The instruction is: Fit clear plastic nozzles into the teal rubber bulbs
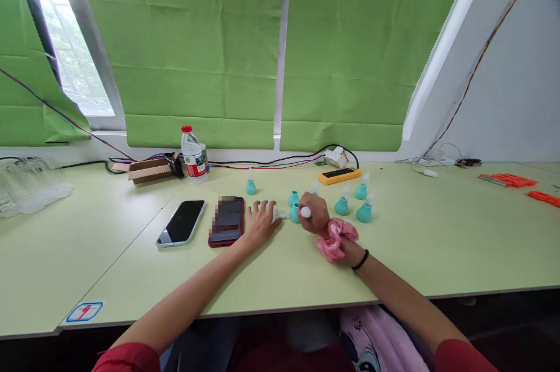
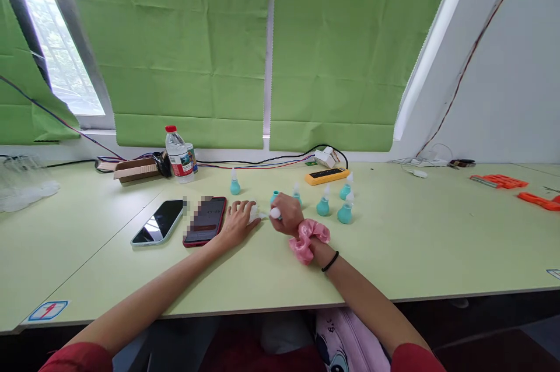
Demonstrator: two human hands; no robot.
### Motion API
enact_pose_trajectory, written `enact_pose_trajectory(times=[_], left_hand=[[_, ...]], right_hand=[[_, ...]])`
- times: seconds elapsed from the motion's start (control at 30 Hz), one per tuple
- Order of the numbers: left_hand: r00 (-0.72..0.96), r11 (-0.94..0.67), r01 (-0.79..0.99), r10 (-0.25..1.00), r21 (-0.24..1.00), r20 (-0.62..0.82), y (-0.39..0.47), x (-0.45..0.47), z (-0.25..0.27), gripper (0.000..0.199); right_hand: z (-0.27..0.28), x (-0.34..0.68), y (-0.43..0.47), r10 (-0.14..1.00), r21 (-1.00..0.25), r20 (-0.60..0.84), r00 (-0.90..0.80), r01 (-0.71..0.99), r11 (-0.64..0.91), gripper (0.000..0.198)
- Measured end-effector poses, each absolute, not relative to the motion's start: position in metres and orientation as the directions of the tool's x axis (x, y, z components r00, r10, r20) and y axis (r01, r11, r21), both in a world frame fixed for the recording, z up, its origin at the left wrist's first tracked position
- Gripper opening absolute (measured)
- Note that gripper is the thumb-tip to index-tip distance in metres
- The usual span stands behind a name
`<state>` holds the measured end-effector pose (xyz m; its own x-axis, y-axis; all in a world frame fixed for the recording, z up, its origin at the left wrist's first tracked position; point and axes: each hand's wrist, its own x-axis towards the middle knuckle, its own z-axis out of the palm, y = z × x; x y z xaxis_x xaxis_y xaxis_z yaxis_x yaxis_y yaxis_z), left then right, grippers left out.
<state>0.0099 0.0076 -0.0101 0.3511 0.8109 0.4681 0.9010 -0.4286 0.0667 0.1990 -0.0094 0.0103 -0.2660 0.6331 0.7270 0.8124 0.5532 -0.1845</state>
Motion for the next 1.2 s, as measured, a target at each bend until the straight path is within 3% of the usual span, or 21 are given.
enact_pose_trajectory(times=[0.07, 0.13, 0.23, 0.47, 0.63, 0.83, 0.97, 1.2], left_hand=[[0.35, -0.425, 0.902, 0.822, 0.076, 0.45, 0.007, 0.009, -0.01, 0.039], [0.351, -0.426, 0.901, 0.826, 0.082, 0.44, 0.006, 0.009, -0.01, 0.04], [0.362, -0.453, 0.885, 0.814, 0.106, 0.455, 0.006, 0.009, -0.009, 0.038], [0.49, -0.677, 0.717, 0.659, 0.165, 0.571, -0.004, 0.011, 0.006, 0.022], [0.488, -0.667, 0.72, 0.684, 0.193, 0.543, -0.006, 0.012, 0.006, 0.022], [0.421, -0.623, 0.743, 0.72, 0.245, 0.552, 0.004, 0.008, 0.003, 0.017], [0.429, -0.625, 0.745, 0.718, 0.235, 0.548, 0.005, 0.009, 0.001, 0.014], [0.432, -0.639, 0.737, 0.695, 0.219, 0.575, 0.006, 0.01, -0.003, 0.014]], right_hand=[[0.019, 0.18, -0.005, 0.468, -0.014, 0.746, -0.474, 0.692, 0.722, 0.016], [0.023, 0.17, -0.005, 0.295, 0.132, 0.762, -0.576, 0.585, 0.8, 0.014], [0.021, 0.166, -0.008, 0.214, 0.214, 0.762, -0.611, 0.55, 0.808, 0.013], [0.016, 0.166, -0.008, 0.39, 0.086, 0.745, -0.541, 0.657, 0.749, 0.007], [0.02, 0.172, -0.008, 0.57, 0.019, 0.507, -0.646, 0.67, 0.742, 0.02], [0.032, 0.178, -0.016, 0.655, -0.01, 0.313, -0.688, 0.687, 0.727, 0.04], [0.037, 0.183, -0.017, 0.711, -0.074, 0.207, -0.672, 0.714, 0.696, 0.036], [0.048, 0.202, -0.016, 0.768, -0.127, 0.249, -0.591, 0.766, 0.631, 0.018]])
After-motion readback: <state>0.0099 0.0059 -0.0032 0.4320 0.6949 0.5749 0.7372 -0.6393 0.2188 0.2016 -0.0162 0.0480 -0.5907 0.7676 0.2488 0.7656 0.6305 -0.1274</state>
